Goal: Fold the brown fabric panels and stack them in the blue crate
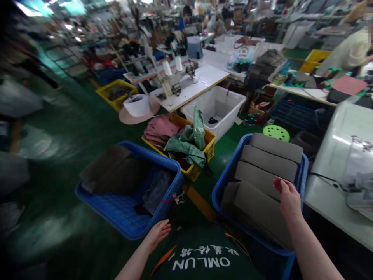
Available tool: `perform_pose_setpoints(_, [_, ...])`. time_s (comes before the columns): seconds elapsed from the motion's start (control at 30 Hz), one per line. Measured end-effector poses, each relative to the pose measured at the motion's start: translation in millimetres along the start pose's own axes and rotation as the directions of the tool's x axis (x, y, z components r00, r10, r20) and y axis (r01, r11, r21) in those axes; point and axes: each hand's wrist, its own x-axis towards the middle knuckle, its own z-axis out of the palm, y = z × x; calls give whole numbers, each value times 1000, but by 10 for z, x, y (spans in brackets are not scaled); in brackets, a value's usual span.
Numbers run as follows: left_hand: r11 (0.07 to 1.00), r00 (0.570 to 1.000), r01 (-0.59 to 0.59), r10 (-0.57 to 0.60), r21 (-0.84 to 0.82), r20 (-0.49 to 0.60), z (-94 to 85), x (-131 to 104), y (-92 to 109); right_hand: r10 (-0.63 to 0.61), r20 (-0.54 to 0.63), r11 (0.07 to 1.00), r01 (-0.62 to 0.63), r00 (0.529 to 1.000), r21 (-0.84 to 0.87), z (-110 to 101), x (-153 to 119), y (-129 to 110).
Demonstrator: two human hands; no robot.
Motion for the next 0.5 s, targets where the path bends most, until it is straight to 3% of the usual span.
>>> perform_pose_setpoints(0.13, [994,998,-28,22,-107,-61,-801,-53,-89,5,166,999,2,986,-38,997,-457,-58])
perform_pose_setpoints(0.27, [982,985,-102,77,-158,-152,-1755,-65,-20,46,307,997,-22,951,-80,1932,-1079,53])
perform_pose_setpoints(0.37, [964,958,-189,139,-187,-250,-2504,-1,206,87,413,991,-38,907,-127,2545,-1497,215])
perform_pose_setpoints(0.5, [919,906,-305,199,-251,-373,-3354,175,731,167,555,978,-63,815,-201,3297,-1875,334])
